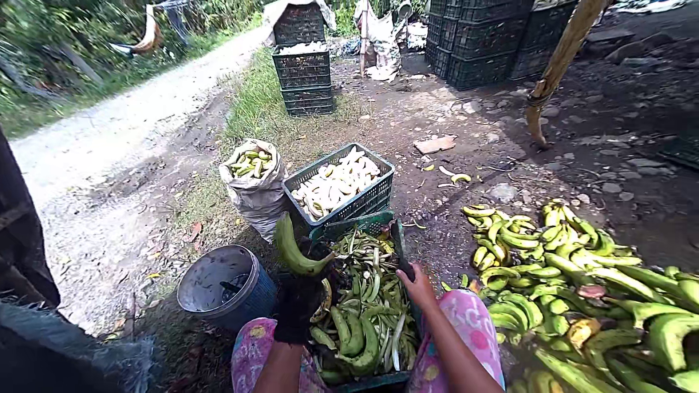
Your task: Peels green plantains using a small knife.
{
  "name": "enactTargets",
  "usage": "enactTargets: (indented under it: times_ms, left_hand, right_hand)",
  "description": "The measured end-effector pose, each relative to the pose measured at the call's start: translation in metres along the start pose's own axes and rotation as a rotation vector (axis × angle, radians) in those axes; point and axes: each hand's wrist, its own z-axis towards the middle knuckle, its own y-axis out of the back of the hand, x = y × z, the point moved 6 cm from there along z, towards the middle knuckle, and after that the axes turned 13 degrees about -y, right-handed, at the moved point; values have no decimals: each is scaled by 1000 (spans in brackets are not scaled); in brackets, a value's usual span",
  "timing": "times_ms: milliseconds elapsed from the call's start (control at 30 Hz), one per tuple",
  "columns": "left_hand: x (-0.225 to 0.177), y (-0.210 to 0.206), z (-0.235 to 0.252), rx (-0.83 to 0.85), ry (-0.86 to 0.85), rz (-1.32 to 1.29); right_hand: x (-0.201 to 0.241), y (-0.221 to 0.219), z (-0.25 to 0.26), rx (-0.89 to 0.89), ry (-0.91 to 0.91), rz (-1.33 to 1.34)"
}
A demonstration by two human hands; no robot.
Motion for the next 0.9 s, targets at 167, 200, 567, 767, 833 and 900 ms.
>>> enactTargets:
  times_ms: [167,200,567,767,833,900]
  left_hand:
    - [23,46,-14,-266,65,463]
    - [27,46,-17,-288,55,448]
    - [23,5,1,-129,61,574]
    - [16,5,1,-4,0,437]
    - [14,4,2,10,13,313]
    - [18,4,4,24,102,285]
  right_hand:
    - [14,-11,-61,84,171,0]
    - [13,-20,-72,127,198,2]
    - [175,-16,-124,222,603,327]
    - [54,-100,-66,461,97,-17]
    - [4,-113,-67,541,-88,-87]
    - [-1,-103,-75,511,-80,-20]
